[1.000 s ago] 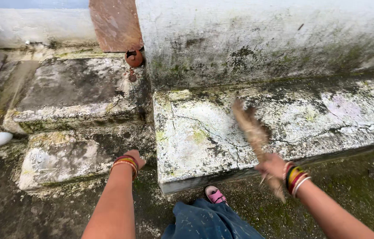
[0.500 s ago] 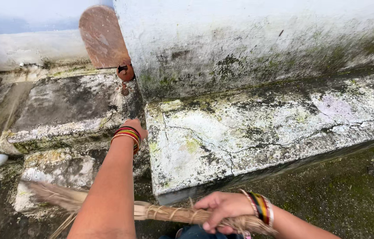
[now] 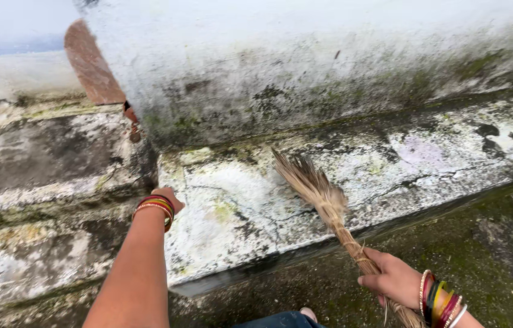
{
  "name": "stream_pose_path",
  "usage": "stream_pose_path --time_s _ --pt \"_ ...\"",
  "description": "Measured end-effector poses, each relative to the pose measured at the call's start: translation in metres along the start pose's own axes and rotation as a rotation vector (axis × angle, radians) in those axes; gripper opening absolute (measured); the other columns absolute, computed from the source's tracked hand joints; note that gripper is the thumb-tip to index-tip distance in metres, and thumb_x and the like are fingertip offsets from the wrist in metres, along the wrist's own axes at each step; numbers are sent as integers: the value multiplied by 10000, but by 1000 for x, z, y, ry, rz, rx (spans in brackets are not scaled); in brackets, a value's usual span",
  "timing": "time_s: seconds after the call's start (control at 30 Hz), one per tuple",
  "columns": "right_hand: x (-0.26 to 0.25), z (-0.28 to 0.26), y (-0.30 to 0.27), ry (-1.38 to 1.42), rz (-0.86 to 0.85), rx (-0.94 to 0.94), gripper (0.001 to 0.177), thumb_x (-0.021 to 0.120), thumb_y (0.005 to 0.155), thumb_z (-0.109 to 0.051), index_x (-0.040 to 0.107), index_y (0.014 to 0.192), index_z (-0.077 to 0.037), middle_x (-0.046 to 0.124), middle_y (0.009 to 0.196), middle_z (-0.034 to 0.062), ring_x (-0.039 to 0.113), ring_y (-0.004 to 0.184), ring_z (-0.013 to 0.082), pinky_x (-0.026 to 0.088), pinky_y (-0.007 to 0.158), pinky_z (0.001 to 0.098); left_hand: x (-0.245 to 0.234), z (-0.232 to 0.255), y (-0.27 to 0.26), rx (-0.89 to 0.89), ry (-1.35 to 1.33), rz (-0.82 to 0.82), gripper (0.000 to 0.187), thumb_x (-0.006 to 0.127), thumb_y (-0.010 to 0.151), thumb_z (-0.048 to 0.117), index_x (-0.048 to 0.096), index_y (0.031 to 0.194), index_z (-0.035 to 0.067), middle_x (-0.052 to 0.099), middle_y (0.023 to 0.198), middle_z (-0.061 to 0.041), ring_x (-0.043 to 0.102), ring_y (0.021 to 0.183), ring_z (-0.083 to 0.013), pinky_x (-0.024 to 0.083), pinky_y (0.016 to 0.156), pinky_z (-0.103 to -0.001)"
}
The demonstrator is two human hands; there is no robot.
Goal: The person sweeps an outdoor stone-paved area and a concrete ledge using a small brush-like broom, moving dirt and debris.
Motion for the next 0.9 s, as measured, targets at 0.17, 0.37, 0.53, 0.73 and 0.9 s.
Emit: stream_pose_path --time_s 0.17,0.37,0.53,0.73,0.9 --pt "-18 36 -4 63 -354 -51 613 720 880 -166 493 1439 -53 638 672 11 610 489 124 524 474 276 -11 76 2 -16 -90 -88 572 658 905 483 727 1236 22 734 1262 -190 725 1131 -354 597 968 -489" --pt "-32 23 -24 382 -834 -230 601 717 968 -35 531 1537 20 686 823 24 606 565 67 486 493 202 -41 170 -11 54 -46 -30 598 646 924 508 645 1324 63 642 1369 -166 647 1231 -360 565 1002 -507" --pt "-95 28 -19 629 -743 -309 498 688 919 -13 559 1399 20 680 730 66 595 480 81 451 374 191 -49 192 -9 122 -114 110 619 707 883 464 673 1323 30 642 1381 -222 628 1260 -369 514 1082 -462" --pt "-205 92 32 597 -71 -292 414 650 895 -61 567 1297 -4 697 733 70 605 479 110 514 404 231 -33 188 13 97 -98 129 621 731 865 462 657 1303 30 615 1354 -254 600 1257 -391 504 1068 -477" --pt "-258 133 112 426 248 19 519 702 863 -26 503 1342 -8 634 718 84 596 514 146 547 464 272 -34 195 41 125 -64 53 623 720 867 486 677 1295 35 656 1345 -225 644 1234 -385 520 1077 -468"
Point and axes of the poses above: each hand's wrist, its own y-axis towards the middle knuckle, its own x-axis out of the palm, z = x × y, the point moved 3 cm from there along y, towards the middle knuckle
